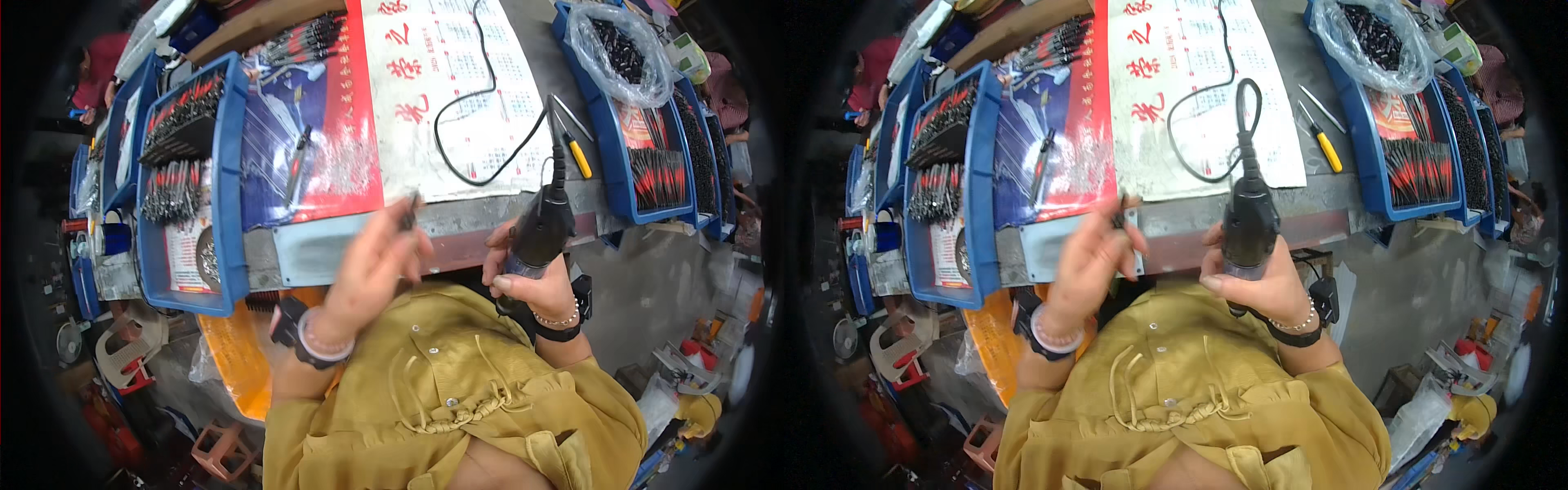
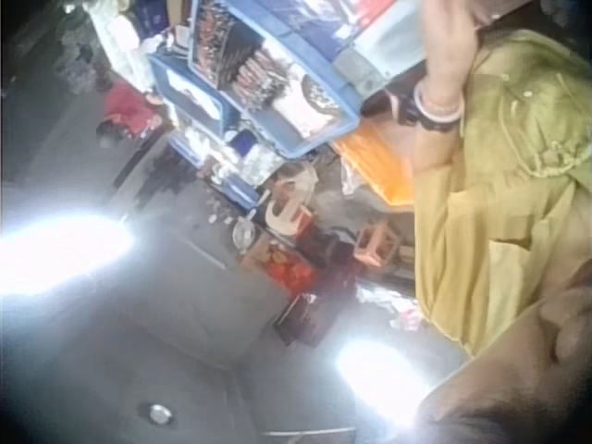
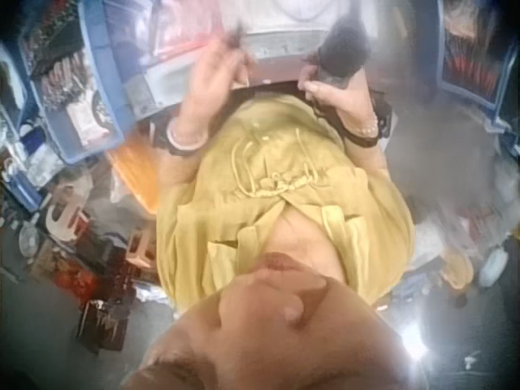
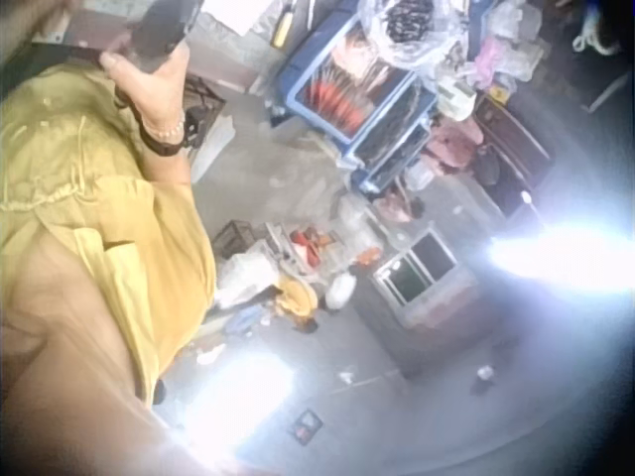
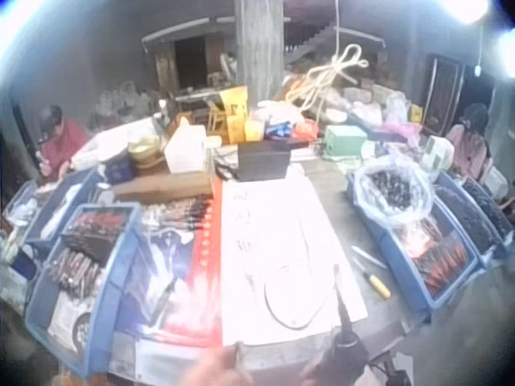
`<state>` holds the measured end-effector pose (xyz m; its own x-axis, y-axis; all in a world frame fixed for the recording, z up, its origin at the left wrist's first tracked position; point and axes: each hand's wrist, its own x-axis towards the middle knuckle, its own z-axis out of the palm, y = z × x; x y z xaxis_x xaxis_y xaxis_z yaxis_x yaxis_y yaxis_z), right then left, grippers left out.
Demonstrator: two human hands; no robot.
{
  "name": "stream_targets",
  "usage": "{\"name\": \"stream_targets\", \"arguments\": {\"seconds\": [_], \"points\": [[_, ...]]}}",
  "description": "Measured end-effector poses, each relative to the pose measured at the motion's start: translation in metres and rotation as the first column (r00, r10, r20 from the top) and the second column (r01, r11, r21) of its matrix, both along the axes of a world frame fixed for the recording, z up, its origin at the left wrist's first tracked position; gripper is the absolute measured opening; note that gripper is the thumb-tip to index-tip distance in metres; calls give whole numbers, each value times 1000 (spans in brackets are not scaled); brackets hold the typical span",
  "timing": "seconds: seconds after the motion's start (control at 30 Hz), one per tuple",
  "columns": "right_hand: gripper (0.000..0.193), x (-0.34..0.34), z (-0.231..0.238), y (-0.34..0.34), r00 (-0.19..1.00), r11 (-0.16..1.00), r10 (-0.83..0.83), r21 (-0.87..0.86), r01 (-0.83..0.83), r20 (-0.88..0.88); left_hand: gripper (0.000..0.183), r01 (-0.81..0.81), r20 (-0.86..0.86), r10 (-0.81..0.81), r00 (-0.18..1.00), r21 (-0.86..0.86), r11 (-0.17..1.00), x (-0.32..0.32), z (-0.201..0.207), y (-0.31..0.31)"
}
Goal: The person uses a rotary tool to grind a small black plastic key handle, then switches to a screwdriver to tighten a screw inside the handle. The person repeats the grinding and screwing steps on the same handle while seated at a cluttered workbench.
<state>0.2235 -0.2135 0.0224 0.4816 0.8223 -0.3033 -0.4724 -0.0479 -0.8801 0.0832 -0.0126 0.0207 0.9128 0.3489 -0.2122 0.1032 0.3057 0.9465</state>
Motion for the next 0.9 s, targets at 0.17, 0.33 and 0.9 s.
{"name": "stream_targets", "arguments": {"seconds": [0.17, 0.33, 0.9], "points": [[43, -14, -12, -3, 993, 994, 50, -105, -39, 109, 27, -41, -216, -65, 974, -453, 891, -39, -45, -53], [41, -26, -25, 4, 966, 981, 89, -190, -43, 243, 34, -131, -269, -43, 962, -596, 792, -44, -72, -68], [51, -21, -45, 35, 943, 924, 222, -363, -122, 248, 39, -118, -71, 109, 991, -848, 517, -42, -110, -85]]}}
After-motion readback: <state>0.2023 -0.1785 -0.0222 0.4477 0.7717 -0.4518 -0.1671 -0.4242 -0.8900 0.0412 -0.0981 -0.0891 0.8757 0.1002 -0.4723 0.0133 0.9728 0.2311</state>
